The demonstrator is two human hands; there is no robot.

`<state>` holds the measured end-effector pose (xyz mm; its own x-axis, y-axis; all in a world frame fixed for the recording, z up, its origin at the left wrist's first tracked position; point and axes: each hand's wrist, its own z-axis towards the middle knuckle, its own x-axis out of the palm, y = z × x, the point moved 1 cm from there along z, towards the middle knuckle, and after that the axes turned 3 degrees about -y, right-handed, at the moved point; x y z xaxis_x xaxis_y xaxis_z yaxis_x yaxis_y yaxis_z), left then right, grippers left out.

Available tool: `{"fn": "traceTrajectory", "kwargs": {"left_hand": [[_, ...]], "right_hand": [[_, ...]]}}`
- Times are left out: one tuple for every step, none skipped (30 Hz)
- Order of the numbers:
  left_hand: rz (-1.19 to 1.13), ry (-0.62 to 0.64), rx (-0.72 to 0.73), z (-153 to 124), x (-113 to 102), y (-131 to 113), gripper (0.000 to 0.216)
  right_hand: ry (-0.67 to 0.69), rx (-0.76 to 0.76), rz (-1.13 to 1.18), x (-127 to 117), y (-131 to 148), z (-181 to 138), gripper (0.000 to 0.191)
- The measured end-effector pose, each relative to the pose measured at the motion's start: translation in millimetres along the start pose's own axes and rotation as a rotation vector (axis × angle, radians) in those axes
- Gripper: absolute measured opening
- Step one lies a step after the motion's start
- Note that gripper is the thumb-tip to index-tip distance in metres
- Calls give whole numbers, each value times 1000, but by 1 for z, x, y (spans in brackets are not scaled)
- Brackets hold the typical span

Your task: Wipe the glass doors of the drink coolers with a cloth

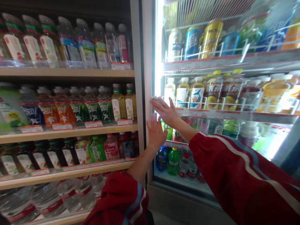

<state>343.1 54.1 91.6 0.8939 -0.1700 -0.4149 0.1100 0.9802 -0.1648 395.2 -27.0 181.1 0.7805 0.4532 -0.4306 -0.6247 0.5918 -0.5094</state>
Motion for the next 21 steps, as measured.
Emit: {"fn": "traceTrajectory", "kwargs": {"left_hand": [[-2, 7, -3, -1, 1, 0, 64], [-3, 15, -5, -2, 1, -1, 64], [-1, 22, -9, -3, 2, -1, 65], [0, 27, -13, -4, 3, -2, 65], [0, 29, -16, -5, 3, -2, 65], [-2, 28, -17, -5, 4, -3, 65], [-6, 25, -16, -5, 4, -4, 65], [-12, 20, -16, -5, 4, -5, 65], [-17, 17, -14, -5, 4, -6, 65], [-20, 16, -12, -5, 4, -8, 66], [-22, 18, -9, -4, 3, -10, 66], [-23, 19, -6, -4, 3, -12, 67], [-23, 20, -4, -3, 2, -14, 67], [-23, 19, 1, -2, 1, -16, 67], [-23, 16, 7, -2, 0, -18, 67], [-25, 11, 12, -2, 0, -20, 67], [-28, 7, 17, -1, 0, -22, 66], [-31, 4, 22, -1, 0, -24, 66], [-35, 4, 25, -1, 0, -26, 65], [-40, 3, 26, -1, 0, -28, 64], [-45, 2, 27, -1, 0, -29, 64]], "right_hand": [[3, -8, 3, 0, 0, -1, 51], [7, -13, 6, -1, 1, -1, 51], [11, -15, 10, -1, 1, -2, 52], [15, -15, 13, -2, 1, -3, 52], [17, -17, 17, -3, 1, -4, 52], [18, -18, 21, -3, 0, -5, 52], [16, -19, 25, -4, 0, -7, 51], [13, -16, 29, -4, -1, -8, 51], [8, -8, 31, -5, -3, -10, 50], [2, 5, 33, -5, -4, -13, 50], [-6, 21, 33, -5, -6, -15, 50], [-17, 41, 32, -5, -9, -18, 50], [-29, 59, 30, -5, -11, -20, 51], [-44, 75, 27, -6, -14, -23, 52], [-60, 88, 24, -6, -17, -25, 52], [-77, 99, 21, -7, -20, -27, 52], [-92, 108, 19, -9, -24, -29, 52], [-103, 117, 17, -11, -27, -31, 51], [-111, 128, 16, -13, -30, -33, 50], [-114, 141, 16, -15, -33, -35, 49], [-114, 154, 17, -18, -36, -37, 49]]}}
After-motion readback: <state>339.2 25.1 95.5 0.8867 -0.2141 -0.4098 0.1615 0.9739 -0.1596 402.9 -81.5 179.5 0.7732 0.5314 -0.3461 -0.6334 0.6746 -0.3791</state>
